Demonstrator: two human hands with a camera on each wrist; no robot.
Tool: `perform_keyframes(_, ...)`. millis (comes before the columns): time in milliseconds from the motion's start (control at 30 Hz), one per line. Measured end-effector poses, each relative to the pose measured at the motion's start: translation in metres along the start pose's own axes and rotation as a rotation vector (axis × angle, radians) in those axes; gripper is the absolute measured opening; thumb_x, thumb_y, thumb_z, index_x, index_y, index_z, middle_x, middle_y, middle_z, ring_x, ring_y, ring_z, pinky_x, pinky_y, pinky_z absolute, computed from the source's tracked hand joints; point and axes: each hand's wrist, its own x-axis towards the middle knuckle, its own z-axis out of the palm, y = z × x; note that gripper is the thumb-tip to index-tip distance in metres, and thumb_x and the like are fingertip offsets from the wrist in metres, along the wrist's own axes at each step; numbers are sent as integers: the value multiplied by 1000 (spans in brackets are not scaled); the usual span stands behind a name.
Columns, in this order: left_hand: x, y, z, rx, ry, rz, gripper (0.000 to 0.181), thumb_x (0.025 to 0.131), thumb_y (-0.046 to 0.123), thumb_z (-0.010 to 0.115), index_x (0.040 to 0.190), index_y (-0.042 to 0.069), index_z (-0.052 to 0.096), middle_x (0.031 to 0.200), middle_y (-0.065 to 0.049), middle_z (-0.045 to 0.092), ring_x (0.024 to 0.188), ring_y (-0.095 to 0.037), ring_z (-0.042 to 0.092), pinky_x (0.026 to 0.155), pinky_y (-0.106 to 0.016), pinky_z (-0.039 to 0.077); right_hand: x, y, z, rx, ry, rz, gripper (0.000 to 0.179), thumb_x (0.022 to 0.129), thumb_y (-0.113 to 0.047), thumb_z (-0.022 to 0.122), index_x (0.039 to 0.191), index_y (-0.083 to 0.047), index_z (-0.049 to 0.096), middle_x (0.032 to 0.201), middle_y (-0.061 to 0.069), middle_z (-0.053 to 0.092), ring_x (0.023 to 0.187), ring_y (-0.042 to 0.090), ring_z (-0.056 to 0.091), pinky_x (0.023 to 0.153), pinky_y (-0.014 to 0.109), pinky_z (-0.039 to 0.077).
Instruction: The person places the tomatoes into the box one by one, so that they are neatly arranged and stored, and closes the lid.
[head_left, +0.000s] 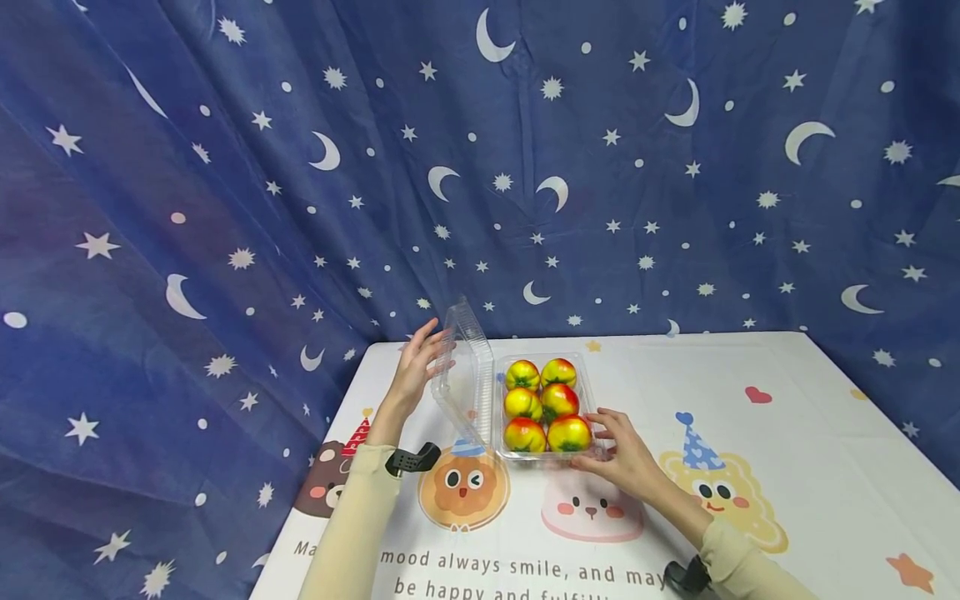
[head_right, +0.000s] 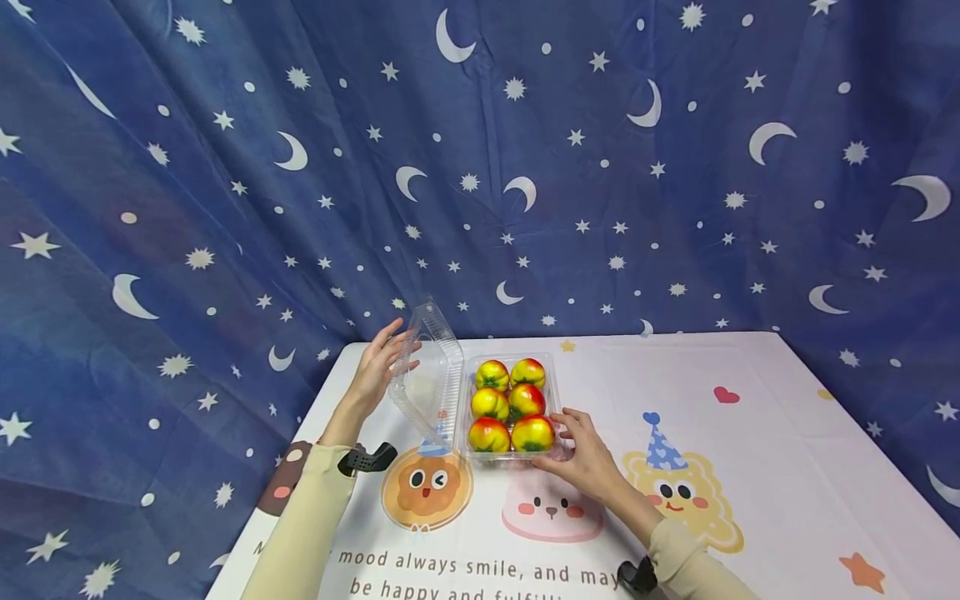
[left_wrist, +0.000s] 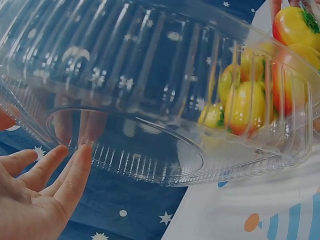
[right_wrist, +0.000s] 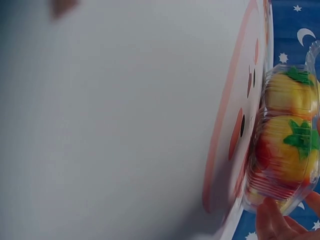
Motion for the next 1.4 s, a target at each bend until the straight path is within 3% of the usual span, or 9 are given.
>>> perform_keyframes(167,1,0,2,-15,-2,-2,57,105,12,41,156,4,19,152,-25,36,135,-42,40,103,-48,45,-1,3,-1,10,-5,11,77,72,-31,90,136,-8,54,139,25,43,103,42,64,83,50,56)
perform_keyframes(633,2,-6,9,-33,5,-35,56,106,23,40,155,3,22,152,-25,36,135,-43,41,95,-41,52,-3,2,-7,114,-48,71,90,76,-21,87,147,-2,36,130,21,58,93,27,69,79,39,58)
perform_keyframes(967,1,-8,17,-31,7,-45,61,103,30,35,156,2,21,153,-28,30,138,-42,36,102,-52,45,-4,5,-12,122,-64,96,79,81,-16,82,144,3,39,127,26,59,97,32,68,82,42,57)
perform_keyframes(1400,-3,-13,24,-15,-8,-56,63,103,36,36,155,3,23,154,-27,28,142,-43,28,109,-61,33,-6,1,-16,84,-48,115,63,83,-18,80,135,4,52,120,22,64,95,30,69,78,36,59)
